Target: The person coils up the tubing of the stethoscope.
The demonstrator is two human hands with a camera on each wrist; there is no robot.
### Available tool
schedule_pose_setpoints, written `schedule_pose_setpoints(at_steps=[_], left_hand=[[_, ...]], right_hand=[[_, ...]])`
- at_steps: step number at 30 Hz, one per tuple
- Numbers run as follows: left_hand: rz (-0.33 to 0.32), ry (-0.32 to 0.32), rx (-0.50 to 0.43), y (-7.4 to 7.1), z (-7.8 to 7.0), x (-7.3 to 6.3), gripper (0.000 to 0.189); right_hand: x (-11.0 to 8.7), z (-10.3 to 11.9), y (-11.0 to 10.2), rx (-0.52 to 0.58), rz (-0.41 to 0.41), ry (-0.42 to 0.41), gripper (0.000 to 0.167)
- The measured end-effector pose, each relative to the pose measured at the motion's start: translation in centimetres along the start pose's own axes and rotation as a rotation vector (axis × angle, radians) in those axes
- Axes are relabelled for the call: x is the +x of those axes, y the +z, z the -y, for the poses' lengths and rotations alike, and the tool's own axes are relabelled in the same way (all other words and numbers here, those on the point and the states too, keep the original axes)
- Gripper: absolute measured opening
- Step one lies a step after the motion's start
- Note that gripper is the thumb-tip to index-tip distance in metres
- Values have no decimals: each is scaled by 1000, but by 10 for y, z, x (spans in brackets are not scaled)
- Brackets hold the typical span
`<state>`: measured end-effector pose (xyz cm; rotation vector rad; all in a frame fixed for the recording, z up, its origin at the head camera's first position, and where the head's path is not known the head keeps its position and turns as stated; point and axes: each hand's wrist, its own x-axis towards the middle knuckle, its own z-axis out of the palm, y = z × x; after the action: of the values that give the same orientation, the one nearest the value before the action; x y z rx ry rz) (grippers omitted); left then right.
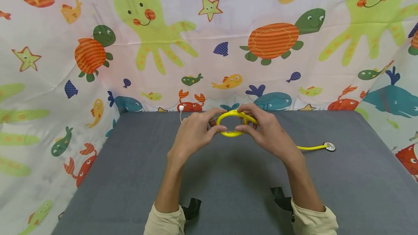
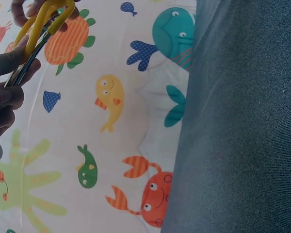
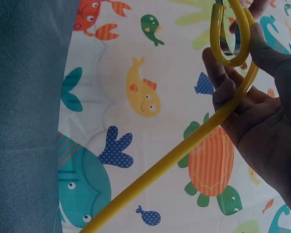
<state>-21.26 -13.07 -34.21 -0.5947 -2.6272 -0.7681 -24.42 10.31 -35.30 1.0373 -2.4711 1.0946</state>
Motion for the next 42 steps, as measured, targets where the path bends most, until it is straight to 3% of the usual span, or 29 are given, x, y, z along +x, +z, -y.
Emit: schedule_pose_setpoints(at_steps=[5, 13, 18, 23, 29, 32, 38, 42], left_hand=[[-1, 33, -4, -1, 1, -1, 63], [-9, 85, -31, -2, 3, -2, 53], [-44, 34, -34, -1, 5, -4, 54], [-101, -20, -56, -3, 7, -5, 55], [-171, -125, -96, -6, 10, -4, 56], [-217, -187, -115, -6, 12, -3, 57], [-251, -261, -78, -5, 14, -3, 56], [-239, -259, 37, -2, 13, -3, 56]], right_hand=[[-2, -1, -1, -13, -19, -16, 51], [-5, -2, -2, -10, -40, -18, 51], [-5, -6, -3, 6, 37, 27, 56], [-8, -14, -11, -25, 105, 143, 61], [-14, -27, -28, -90, 125, 260, 48], [-17, -31, -33, -105, 71, 246, 39], [-16, -29, -33, -193, -81, 113, 28], [-14, -17, -31, -289, -32, 88, 29]])
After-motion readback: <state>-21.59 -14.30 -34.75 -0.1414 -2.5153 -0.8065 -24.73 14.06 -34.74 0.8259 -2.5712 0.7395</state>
